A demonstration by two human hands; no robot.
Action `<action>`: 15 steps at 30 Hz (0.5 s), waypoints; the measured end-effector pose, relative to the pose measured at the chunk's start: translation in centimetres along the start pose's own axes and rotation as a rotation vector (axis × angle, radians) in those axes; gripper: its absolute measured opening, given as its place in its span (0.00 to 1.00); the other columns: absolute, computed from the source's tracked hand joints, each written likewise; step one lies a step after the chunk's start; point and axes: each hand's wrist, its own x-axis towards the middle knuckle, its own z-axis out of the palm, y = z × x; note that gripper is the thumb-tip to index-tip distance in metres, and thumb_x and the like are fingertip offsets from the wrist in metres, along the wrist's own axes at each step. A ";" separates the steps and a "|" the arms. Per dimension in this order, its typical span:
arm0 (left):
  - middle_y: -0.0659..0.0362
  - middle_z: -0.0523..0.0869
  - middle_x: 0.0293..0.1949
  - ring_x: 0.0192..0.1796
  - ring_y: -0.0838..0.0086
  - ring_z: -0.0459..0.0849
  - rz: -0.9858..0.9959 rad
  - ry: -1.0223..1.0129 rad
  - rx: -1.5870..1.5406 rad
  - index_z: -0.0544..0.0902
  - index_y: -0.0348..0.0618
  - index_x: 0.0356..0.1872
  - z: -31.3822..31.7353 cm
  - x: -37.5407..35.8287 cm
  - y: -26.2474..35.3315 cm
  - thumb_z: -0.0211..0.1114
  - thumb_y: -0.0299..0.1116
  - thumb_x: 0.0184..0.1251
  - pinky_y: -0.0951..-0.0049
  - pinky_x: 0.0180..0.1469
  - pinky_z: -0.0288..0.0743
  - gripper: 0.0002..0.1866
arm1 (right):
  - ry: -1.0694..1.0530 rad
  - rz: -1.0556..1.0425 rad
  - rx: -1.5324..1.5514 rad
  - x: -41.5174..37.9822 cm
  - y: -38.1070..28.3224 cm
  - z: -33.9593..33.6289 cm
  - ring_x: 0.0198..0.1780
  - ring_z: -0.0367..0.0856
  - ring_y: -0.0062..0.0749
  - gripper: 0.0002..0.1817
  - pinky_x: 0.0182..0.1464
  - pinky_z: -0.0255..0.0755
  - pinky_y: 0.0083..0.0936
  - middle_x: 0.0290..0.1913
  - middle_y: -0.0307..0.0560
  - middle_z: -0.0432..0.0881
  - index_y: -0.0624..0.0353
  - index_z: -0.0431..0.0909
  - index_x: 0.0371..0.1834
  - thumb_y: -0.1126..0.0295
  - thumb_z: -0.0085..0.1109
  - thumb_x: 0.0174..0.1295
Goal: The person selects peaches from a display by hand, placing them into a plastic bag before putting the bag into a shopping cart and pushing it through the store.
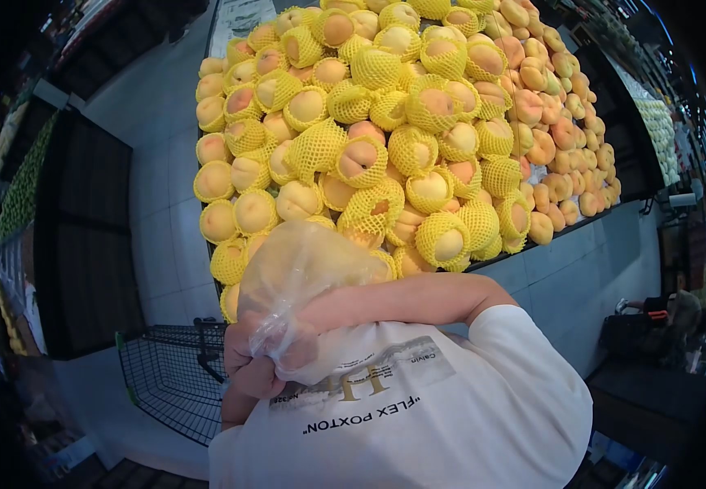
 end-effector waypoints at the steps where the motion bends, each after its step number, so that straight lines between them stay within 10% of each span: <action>1: 0.58 0.72 0.15 0.14 0.73 0.68 0.013 -0.021 -0.021 0.69 0.37 0.18 -0.1 0.0 -0.2 0.53 0.23 0.74 0.69 0.18 0.63 0.18 | 0.000 -0.002 -0.006 0.1 0.1 0.2 0.66 0.76 0.43 0.23 0.68 0.68 0.35 0.65 0.56 0.78 0.55 0.74 0.68 0.58 0.53 0.73; 15: 0.58 0.78 0.19 0.19 0.79 0.71 0.021 0.114 0.054 0.73 0.34 0.22 0.7 -0.3 -0.4 0.54 0.23 0.75 0.74 0.22 0.63 0.15 | -0.012 0.019 -0.018 1.6 1.5 0.9 0.67 0.75 0.48 0.31 0.69 0.68 0.37 0.65 0.57 0.77 0.56 0.71 0.71 0.66 0.61 0.63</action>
